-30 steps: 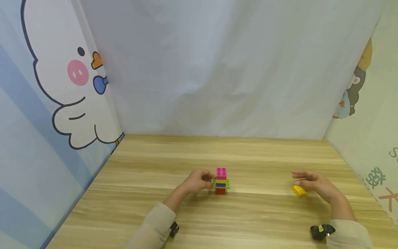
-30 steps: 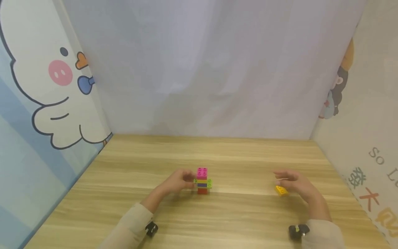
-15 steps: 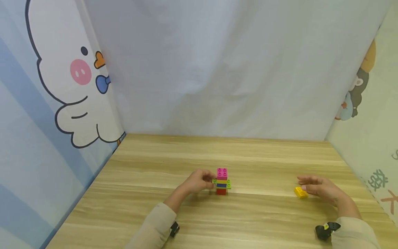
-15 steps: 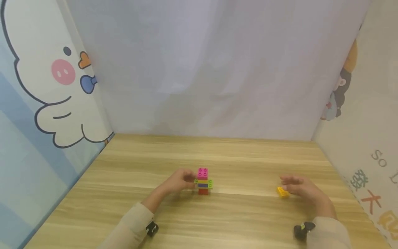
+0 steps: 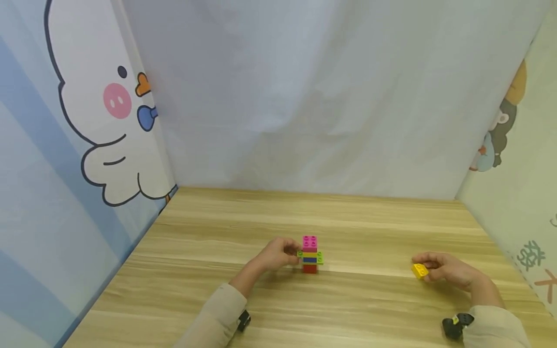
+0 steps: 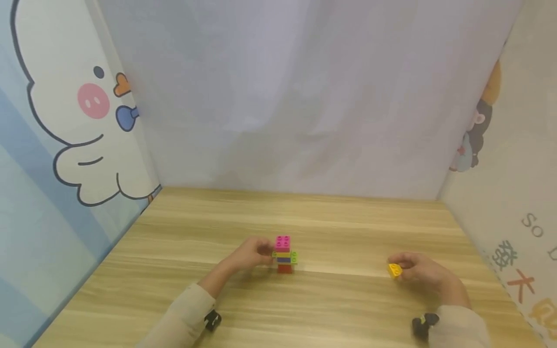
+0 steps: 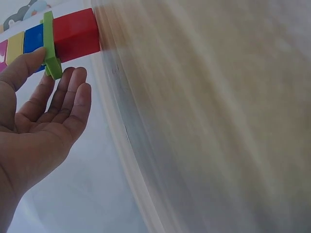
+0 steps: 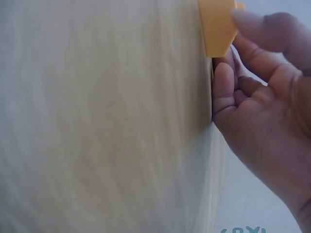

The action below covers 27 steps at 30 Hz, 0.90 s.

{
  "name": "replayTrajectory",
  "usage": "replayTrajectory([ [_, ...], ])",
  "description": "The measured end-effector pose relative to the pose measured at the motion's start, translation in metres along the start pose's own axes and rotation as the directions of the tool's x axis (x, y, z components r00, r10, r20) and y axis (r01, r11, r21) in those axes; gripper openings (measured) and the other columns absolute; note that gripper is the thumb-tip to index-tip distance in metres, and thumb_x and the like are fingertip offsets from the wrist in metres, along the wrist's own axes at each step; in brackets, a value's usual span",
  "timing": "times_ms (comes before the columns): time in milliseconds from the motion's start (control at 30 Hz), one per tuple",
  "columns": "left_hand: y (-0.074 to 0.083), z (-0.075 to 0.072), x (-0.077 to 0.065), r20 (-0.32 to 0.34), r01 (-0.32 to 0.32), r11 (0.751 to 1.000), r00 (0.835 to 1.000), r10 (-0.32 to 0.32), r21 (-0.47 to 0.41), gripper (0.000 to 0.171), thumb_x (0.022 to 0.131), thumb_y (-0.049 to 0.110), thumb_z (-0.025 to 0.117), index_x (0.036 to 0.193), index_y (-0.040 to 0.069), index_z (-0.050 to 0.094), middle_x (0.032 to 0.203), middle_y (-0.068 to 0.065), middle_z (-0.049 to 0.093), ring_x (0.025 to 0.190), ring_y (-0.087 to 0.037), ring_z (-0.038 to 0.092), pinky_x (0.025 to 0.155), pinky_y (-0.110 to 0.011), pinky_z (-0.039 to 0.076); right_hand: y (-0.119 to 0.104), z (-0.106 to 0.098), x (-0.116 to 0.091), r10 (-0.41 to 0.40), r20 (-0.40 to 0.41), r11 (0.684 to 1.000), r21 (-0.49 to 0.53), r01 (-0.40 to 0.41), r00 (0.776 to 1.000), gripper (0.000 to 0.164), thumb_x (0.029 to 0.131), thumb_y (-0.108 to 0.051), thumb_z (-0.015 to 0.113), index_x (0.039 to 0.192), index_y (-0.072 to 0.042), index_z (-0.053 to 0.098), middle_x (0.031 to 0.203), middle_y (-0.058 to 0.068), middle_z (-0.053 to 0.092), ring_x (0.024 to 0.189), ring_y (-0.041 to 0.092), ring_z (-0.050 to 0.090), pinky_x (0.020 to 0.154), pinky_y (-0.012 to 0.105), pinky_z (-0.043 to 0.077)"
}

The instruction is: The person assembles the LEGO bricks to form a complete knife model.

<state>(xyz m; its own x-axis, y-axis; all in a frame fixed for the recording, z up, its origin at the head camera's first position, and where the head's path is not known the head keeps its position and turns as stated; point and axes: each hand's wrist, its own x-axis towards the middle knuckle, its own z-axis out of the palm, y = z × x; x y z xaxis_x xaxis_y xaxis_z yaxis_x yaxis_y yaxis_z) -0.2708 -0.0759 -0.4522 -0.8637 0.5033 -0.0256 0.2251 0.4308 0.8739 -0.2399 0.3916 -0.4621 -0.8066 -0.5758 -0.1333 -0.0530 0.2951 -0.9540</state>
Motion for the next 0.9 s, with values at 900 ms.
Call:
replayTrajectory([
  [900,0.002,0.000,0.002,0.003,-0.004,1.000,1.000,0.004,0.013,0.027,0.080,0.003,0.070,0.107,0.000,0.064,0.092,-0.001,0.061,0.088,-0.017,0.056,0.079,-0.032,0.048,-0.019,-0.009,-0.006,0.111,-0.113,0.988,-0.092,-0.122,0.987,0.038,0.089,-0.005,0.057,0.116,0.017,0.043,0.103,0.008,0.054,0.091,0.012,0.053,0.077,0.027,0.048],
])
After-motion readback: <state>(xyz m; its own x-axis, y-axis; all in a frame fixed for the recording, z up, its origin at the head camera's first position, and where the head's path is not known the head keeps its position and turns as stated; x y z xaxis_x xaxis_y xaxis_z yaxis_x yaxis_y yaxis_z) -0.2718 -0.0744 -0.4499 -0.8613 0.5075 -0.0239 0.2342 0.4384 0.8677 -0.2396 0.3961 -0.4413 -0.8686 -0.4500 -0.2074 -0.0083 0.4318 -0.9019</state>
